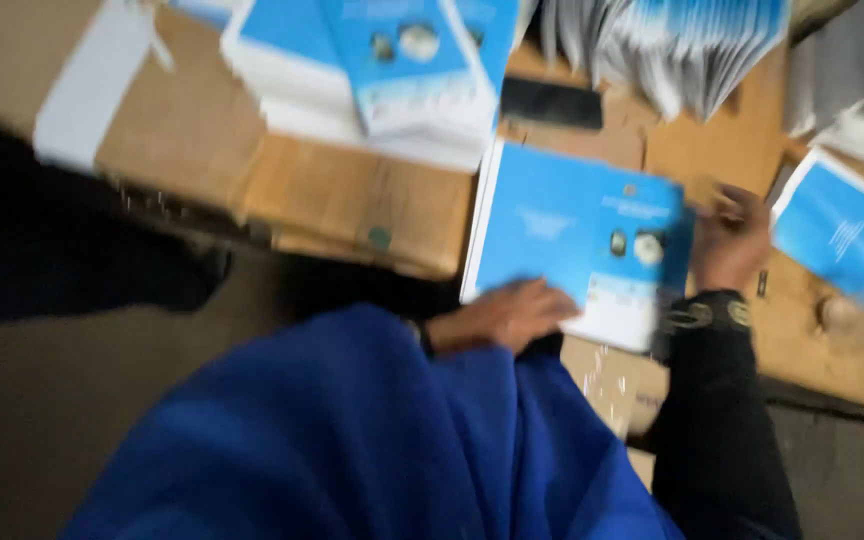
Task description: Folding printed sheets into booklets and stacking them on a table.
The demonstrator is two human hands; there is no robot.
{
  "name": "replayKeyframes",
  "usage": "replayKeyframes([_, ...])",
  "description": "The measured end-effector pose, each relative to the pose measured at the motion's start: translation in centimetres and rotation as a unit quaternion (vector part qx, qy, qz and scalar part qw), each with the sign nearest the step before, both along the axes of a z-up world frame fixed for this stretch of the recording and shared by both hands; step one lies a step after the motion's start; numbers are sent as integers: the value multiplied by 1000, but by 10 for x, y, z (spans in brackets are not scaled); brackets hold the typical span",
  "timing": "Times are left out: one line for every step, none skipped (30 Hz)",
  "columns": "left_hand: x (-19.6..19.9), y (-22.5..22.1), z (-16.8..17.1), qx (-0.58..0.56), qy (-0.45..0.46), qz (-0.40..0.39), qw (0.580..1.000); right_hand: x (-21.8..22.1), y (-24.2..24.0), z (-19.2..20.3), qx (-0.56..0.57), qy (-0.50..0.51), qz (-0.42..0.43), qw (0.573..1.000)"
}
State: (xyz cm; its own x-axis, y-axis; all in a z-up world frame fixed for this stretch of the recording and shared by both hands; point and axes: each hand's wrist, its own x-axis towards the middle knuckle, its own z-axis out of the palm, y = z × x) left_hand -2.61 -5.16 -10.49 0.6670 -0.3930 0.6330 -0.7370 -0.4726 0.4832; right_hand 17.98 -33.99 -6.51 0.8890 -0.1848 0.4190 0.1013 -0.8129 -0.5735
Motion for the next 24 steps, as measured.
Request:
replayKeyframes([-17,5,20,-7,12,3,1000,-20,-19,-10,-7,12,3,1000])
replayKeyframes([-15,20,43,-41,102,-24,994,-36,-39,-18,-56,-24,7,998])
replayKeyframes([-11,31,69,-71,192,-50,978,-52,-60,-24,-107,-57,10,993])
replayKeyframes([-7,29,72,-61,184,-65,979,-65,-55,-17,-101,-64,-7,993])
replayKeyframes([-3,27,74,-112,159,-23,981,-77,-49,-12,-141,-93,-3,986])
replayKeyframes([-9,25,73,-171,141,34,974,-88,-39,-8,-185,-111,19,976])
replayKeyframes([-4,23,72,-171,144,34,974,-101,-16,3,-185,-108,19,977])
replayKeyframes([-3,21,69,-234,207,31,949,-111,9,13,-91,-66,28,993])
replayKeyframes([-1,20,67,-296,268,27,917,-121,34,25,3,-19,37,999])
replayKeyframes([-1,18,61,-296,265,35,917,-134,66,35,5,-19,45,999])
replayKeyframes([0,15,55,-311,276,39,909,-148,97,48,91,86,77,989])
replayKeyframes([5,15,50,-316,286,28,904,-165,128,59,182,182,96,962])
replayKeyframes([8,19,53,-308,283,22,908,-160,131,59,190,174,91,962])
replayKeyframes([7,20,56,-316,292,35,902,-159,132,59,305,198,118,924])
replayKeyframes([5,22,58,-324,300,47,896,-157,133,58,416,217,144,871])
replayKeyframes([5,22,59,-322,299,51,897,-158,130,64,418,219,147,869])
replayKeyframes([4,22,59,-325,305,50,894,-160,128,70,487,239,168,823])
replayKeyframes([4,23,60,-328,310,53,891,-159,128,76,551,260,190,770])
replayKeyframes([9,23,56,-327,307,59,891,-156,129,72,552,262,196,767])
replayKeyframes([11,22,50,-326,307,74,891,-157,128,68,586,280,219,728])
replayKeyframes([14,20,44,-324,306,88,891,-157,127,63,618,297,241,687])
replayKeyframes([14,23,61,-322,307,90,891,-165,134,78,620,298,241,684])
replayKeyframes([13,26,78,-308,356,99,877,-172,140,93,637,315,255,656])
replayKeyframes([10,29,93,-297,404,113,858,-179,148,107,651,336,271,624])
